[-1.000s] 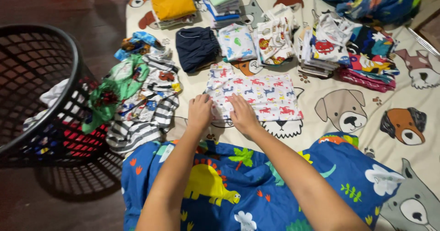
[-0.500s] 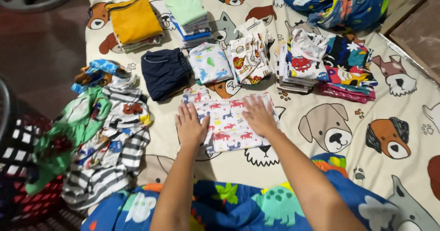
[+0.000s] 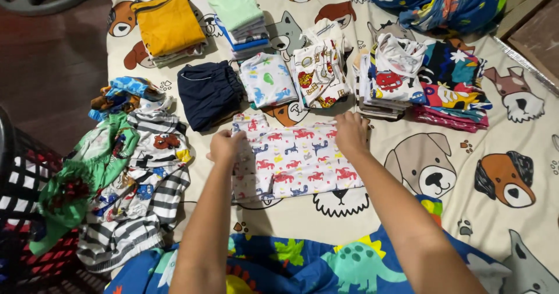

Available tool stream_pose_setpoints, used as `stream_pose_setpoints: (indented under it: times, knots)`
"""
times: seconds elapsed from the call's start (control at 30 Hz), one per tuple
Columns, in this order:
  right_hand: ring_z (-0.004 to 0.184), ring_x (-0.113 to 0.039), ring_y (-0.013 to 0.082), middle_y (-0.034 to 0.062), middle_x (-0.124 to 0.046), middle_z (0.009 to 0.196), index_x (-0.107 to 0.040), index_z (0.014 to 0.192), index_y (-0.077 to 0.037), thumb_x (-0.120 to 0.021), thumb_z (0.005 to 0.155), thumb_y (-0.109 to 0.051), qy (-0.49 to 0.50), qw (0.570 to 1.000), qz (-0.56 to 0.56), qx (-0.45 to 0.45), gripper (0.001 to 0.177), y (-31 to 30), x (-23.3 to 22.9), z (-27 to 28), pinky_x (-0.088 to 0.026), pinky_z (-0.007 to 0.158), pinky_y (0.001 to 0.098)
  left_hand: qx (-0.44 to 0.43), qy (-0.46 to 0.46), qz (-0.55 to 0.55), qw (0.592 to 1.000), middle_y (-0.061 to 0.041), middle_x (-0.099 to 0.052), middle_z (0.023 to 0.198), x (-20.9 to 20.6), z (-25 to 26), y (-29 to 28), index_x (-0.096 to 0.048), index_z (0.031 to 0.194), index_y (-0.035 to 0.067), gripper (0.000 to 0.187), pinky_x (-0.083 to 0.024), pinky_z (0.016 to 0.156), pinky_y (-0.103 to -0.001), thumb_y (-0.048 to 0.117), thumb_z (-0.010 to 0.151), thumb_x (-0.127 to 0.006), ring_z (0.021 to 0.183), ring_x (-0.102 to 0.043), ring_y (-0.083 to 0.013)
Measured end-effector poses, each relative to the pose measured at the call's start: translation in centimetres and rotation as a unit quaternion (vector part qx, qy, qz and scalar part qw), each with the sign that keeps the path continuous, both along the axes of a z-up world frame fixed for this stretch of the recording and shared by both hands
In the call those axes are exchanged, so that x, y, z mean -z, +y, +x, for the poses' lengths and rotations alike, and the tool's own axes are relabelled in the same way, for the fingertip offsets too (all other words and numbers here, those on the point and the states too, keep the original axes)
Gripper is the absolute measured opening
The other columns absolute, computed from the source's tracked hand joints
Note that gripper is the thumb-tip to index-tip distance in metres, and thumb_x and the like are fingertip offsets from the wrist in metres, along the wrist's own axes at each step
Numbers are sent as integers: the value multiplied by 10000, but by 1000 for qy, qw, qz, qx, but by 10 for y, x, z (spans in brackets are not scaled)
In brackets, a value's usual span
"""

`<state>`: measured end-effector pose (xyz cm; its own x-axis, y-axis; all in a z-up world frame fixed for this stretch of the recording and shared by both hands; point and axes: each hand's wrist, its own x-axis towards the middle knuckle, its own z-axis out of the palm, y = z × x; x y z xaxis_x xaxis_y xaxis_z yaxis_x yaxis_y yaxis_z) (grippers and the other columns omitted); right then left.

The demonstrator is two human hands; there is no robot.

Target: The person folds baby clothes by hand on a bed, taking items from a pile and flattening them. They fold each piece into a small rectangle and place them onto organized stacks.

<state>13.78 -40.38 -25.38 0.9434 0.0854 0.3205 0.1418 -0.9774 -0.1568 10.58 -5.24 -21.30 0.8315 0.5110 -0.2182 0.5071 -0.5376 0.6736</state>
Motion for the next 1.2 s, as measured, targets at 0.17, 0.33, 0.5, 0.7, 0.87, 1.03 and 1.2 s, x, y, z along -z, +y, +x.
stream_pose_setpoints:
  times: [0.17, 0.33, 0.5, 0.7, 0.87, 1.03, 1.2]
  knots:
    - [1159, -524, 308, 83, -620, 1146, -693, 1063, -138, -667, 877, -135, -67, 998, 3, -2, 188, -17, -12, -18, -390, 956, 493, 61, -190, -387, 900, -23, -740, 808, 69, 26, 39, -767, 878, 63, 85, -459, 615, -251, 85, 797, -776, 666, -623, -98]
    - [1175, -524, 295, 61, -614, 1148, -674, 953, -146, -688, 804, -103, -103, 994, 24, -7, 156, -30, -16, -57, -400, 950, 485, 86, -155, -363, 915, -11, -677, 775, 63, -1, 52, -779, 904, 40, 82, -421, 587, -241, 80, 883, -710, 646, -554, -88]
    - [1202, -519, 293, 62, -613, 1143, -680, 927, -148, -679, 787, -54, -70, 996, -18, -56, 169, -38, -20, -92, -406, 981, 470, 177, -118, -213, 954, -113, -743, 774, 102, -34, 62, -744, 785, -12, 80, -464, 679, -384, 52, 807, -701, 685, -611, -162]
    - [1257, -484, 322, 106, -615, 1258, -697, 800, -118, -667, 731, -20, -21, 998, 8, -53, 124, -35, -35, -117, -387, 996, 478, 139, 88, 63, 984, -92, -753, 971, 12, -94, 28, -805, 860, 239, 149, -313, 1042, -644, 202, 748, -715, 1013, -630, -316]
    - [1360, -497, 329, 141, -614, 1341, -716, 1074, -112, -561, 764, 36, -20, 985, 143, -93, 376, 21, -14, -100, -389, 1166, 431, 157, -253, 245, 923, -184, -667, 1055, 42, -99, 0, -718, 949, 63, 201, -450, 893, -553, 119, 759, -679, 1004, -621, -393]
    - [1476, -391, 385, 214, -446, 1571, -552, 1473, -105, -519, 837, -23, -7, 979, 114, -171, 642, 118, 0, -111, -287, 1252, 475, 292, -364, 265, 844, -241, -596, 1398, 109, -85, -39, -602, 1301, 6, 409, -401, 1099, -508, 100, 903, -594, 1310, -553, -420]
    - [1529, -228, 359, 130, -266, 1669, -333, 1571, -170, -419, 1037, -418, 130, 969, 5, -209, 595, 122, 3, -138, -174, 1198, 609, 267, -278, 268, 883, -173, -468, 1578, 119, -106, -27, -491, 1516, 122, 494, -307, 1195, -543, 207, 1029, -486, 1492, -389, -373]
